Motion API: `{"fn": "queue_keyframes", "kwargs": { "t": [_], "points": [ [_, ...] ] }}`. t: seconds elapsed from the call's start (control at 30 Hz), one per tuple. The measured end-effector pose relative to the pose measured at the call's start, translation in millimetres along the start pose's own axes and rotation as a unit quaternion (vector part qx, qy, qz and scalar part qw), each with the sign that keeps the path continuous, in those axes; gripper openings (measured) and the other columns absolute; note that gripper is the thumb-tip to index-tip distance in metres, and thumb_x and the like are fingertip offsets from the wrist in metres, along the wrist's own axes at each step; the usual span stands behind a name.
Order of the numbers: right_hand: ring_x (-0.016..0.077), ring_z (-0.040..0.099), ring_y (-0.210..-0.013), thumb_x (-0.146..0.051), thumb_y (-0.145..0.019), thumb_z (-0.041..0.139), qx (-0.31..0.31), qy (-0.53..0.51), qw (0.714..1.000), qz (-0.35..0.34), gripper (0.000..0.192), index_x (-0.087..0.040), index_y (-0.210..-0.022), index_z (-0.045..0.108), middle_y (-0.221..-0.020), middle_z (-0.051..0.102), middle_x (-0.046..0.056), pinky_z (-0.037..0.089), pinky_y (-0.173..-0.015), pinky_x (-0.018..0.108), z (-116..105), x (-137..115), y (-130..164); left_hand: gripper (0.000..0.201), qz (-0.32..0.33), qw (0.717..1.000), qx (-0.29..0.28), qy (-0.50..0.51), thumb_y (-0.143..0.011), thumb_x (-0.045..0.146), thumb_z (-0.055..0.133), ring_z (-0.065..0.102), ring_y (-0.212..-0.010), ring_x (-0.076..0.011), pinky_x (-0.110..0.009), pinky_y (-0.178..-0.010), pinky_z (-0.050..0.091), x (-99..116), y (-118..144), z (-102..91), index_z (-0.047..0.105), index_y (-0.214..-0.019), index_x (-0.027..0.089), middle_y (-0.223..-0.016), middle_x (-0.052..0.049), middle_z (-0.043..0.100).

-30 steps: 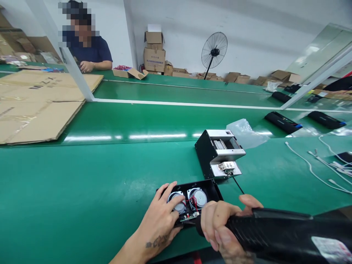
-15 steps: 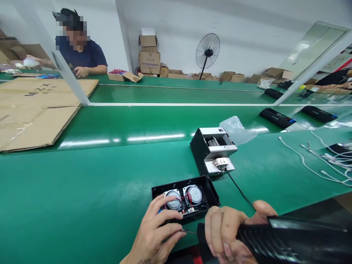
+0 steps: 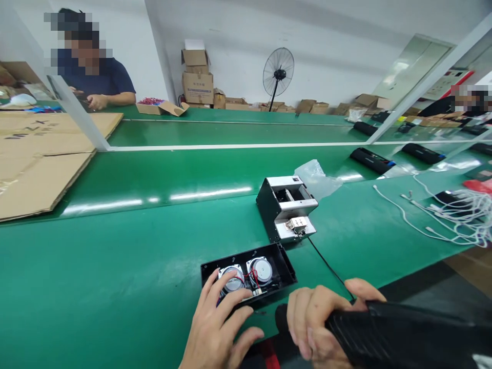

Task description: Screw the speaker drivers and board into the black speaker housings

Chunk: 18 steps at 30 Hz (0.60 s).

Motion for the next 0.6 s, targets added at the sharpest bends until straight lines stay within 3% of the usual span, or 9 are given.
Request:
{"fn": "queue_keyframes", "kwargs": {
  "t": [0.07,0.2,0.33,0.43,0.6],
  "points": [
    [0.0147,0.054,-0.045,-0.031,-0.100,0.076,0.046,-0.001,0.999,-0.027,0.050,-0.044,-0.140,0.048,-0.065,0.063,-0.008,0.046,-0.047,0.029,0,-8,-7,0.021,-0.022,1.000,0.007,-0.009,-0.101,0.045,0.070,0.050,-0.143,-0.0267,-0.041,-0.135,0.018,-4,0,-0.7,0.071,-0.105,0.025,-0.120,-0.001,0.077],
    [0.0134,0.047,-0.045,-0.043,-0.096,0.082,0.107,0.008,0.993,-0.042,0.047,-0.037,-0.134,0.056,-0.063,0.058,-0.009,0.043,-0.049,0.029,-7,-11,-20,0.018,-0.036,0.997,-0.015,-0.073,-0.099,0.040,0.068,0.043,-0.149,-0.0324,-0.045,-0.136,0.012,-20,10,6.4,0.070,-0.095,0.022,-0.128,-0.005,0.073],
    [0.0126,0.043,-0.042,-0.037,-0.100,0.075,0.086,0.014,0.994,-0.068,0.038,-0.036,-0.134,0.057,-0.061,0.054,-0.009,0.041,-0.045,0.027,-12,2,-26,0.006,-0.041,0.994,-0.045,-0.089,-0.088,0.024,0.073,0.038,-0.154,-0.0347,-0.051,-0.136,0.011,-35,22,18.0,0.068,-0.084,0.023,-0.137,-0.004,0.070],
    [0.0128,0.044,-0.041,-0.034,-0.102,0.073,0.061,0.007,0.996,-0.059,0.037,-0.038,-0.135,0.056,-0.060,0.054,-0.010,0.041,-0.042,0.025,-9,10,-25,0.010,-0.044,0.996,-0.054,-0.057,-0.085,0.016,0.072,0.035,-0.155,-0.0321,-0.051,-0.135,0.013,-40,23,20.7,0.069,-0.084,0.025,-0.138,0.000,0.069],
    [0.0137,0.044,-0.039,-0.037,-0.103,0.072,0.020,-0.027,0.999,-0.040,0.046,-0.043,-0.142,0.048,-0.060,0.054,-0.010,0.041,-0.039,0.025,6,13,-18,0.012,-0.058,0.998,-0.038,0.006,-0.085,0.021,0.081,0.040,-0.152,-0.0291,-0.044,-0.135,0.012,-41,15,16.7,0.070,-0.083,0.027,-0.134,0.003,0.072]
  ]
}}
Point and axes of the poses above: each hand's wrist, its own y-axis away from the middle knuckle, its own z-axis out of the palm, x = y × z, the point moved 2 cm from there along -y, towards the middle knuckle
